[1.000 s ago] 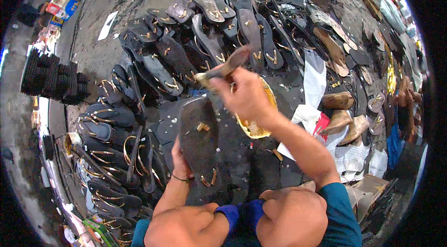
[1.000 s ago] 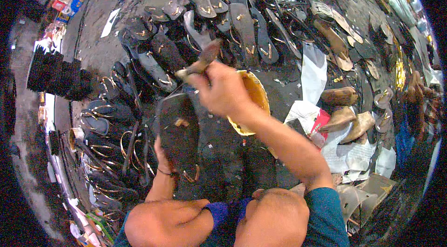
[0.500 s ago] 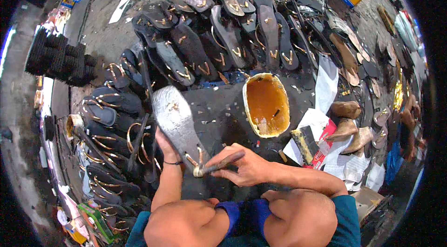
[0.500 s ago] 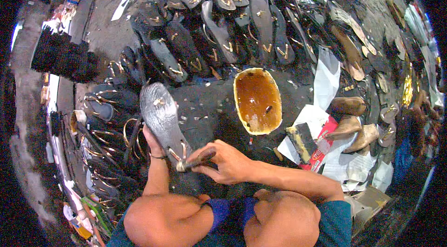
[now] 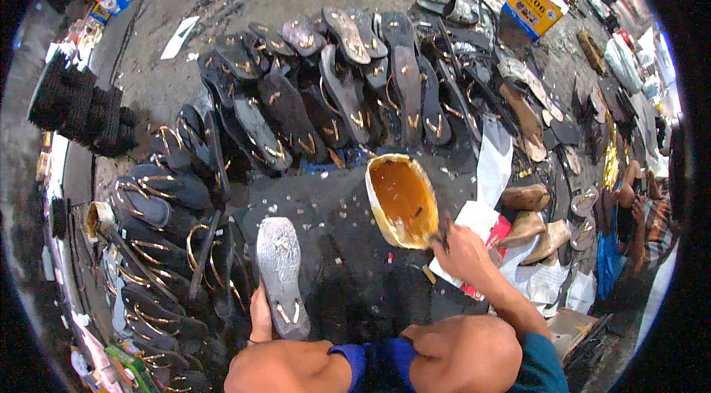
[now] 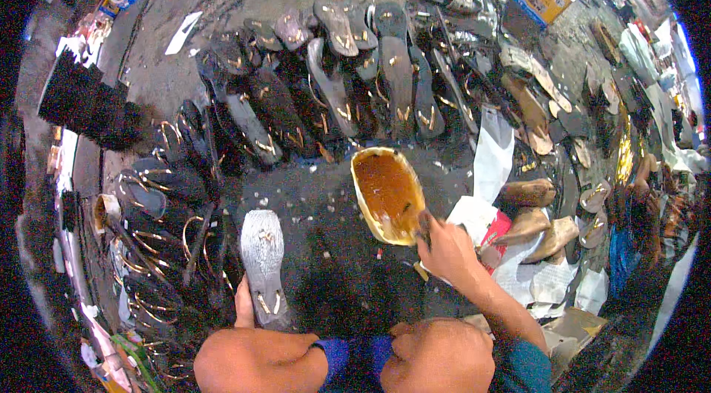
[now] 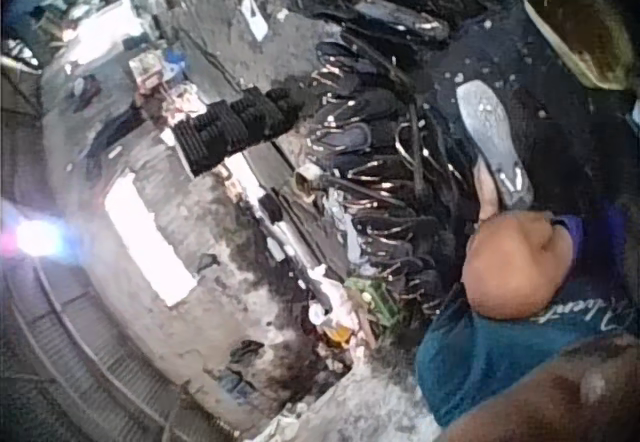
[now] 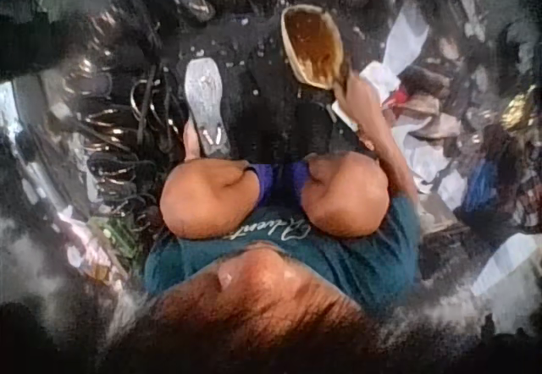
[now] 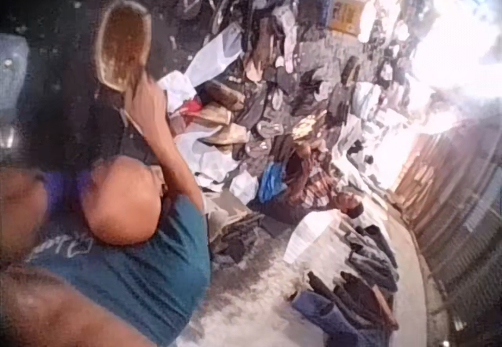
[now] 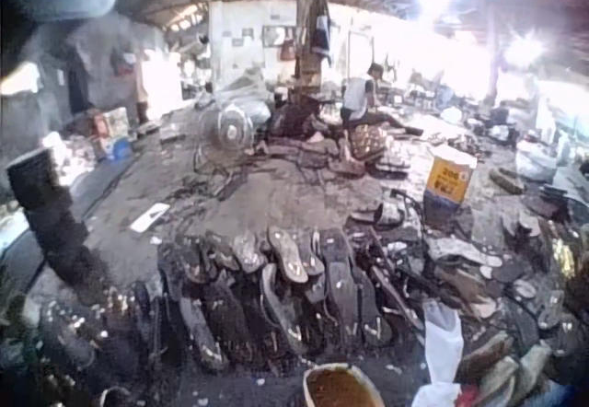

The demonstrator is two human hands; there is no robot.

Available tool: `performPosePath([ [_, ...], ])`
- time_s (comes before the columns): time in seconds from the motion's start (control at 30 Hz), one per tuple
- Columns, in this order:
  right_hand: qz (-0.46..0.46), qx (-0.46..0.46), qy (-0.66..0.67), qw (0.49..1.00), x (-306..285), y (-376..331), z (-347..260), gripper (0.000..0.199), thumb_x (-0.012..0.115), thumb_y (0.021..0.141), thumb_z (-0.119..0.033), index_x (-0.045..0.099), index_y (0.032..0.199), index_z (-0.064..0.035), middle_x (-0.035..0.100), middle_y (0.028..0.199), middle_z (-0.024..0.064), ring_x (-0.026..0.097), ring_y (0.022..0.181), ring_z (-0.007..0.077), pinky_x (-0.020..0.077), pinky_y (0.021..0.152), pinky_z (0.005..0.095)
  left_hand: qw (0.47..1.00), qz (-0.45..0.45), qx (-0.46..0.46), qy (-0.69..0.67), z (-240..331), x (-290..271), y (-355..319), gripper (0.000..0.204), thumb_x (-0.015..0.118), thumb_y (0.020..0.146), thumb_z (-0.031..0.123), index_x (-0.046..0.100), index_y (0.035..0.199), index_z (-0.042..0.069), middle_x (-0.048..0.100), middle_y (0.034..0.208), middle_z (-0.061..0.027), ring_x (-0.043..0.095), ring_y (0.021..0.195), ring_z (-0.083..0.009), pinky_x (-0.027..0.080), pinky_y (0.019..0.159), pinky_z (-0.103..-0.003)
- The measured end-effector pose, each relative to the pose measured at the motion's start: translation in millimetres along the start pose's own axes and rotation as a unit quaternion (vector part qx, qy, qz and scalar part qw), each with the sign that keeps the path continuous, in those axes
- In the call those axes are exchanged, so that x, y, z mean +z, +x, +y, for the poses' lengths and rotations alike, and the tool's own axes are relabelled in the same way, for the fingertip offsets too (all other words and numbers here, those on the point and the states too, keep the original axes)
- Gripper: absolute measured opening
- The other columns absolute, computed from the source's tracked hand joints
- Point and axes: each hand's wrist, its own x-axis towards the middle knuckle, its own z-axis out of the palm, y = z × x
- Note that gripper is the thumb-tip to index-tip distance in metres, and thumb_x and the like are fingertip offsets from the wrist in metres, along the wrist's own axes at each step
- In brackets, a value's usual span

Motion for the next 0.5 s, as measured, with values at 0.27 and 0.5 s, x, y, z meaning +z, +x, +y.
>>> performPosePath([
  [0.27,0.071,-0.170,0.537,0.823,-51,15,-74,0.028,0.072,0.093,-0.018,0.068,0.114,0.0006,0.074,0.102,0.0080,0.068,0.096,0.0157,0.0534,0.088,0.0327,0.992,-0.119,0.037,0.006,62,145,38,0.045,0.041,0.108,0.035,0.056,0.135,0.003,0.069,0.117,-0.0104,0.069,0.096,-0.0242,0.058,0.083,-0.038],
  [0.5,0.219,-0.420,0.381,0.794,-15,90,-143,0.028,0.076,0.085,-0.012,0.069,0.112,-0.0071,0.073,0.099,0.0114,0.070,0.095,0.0301,0.0545,0.086,0.0386,0.918,-0.355,-0.032,-0.172,59,197,19,0.052,0.036,0.101,0.042,0.060,0.122,0.000,0.069,0.115,-0.0158,0.067,0.102,-0.0309,0.056,0.091,-0.044],
])
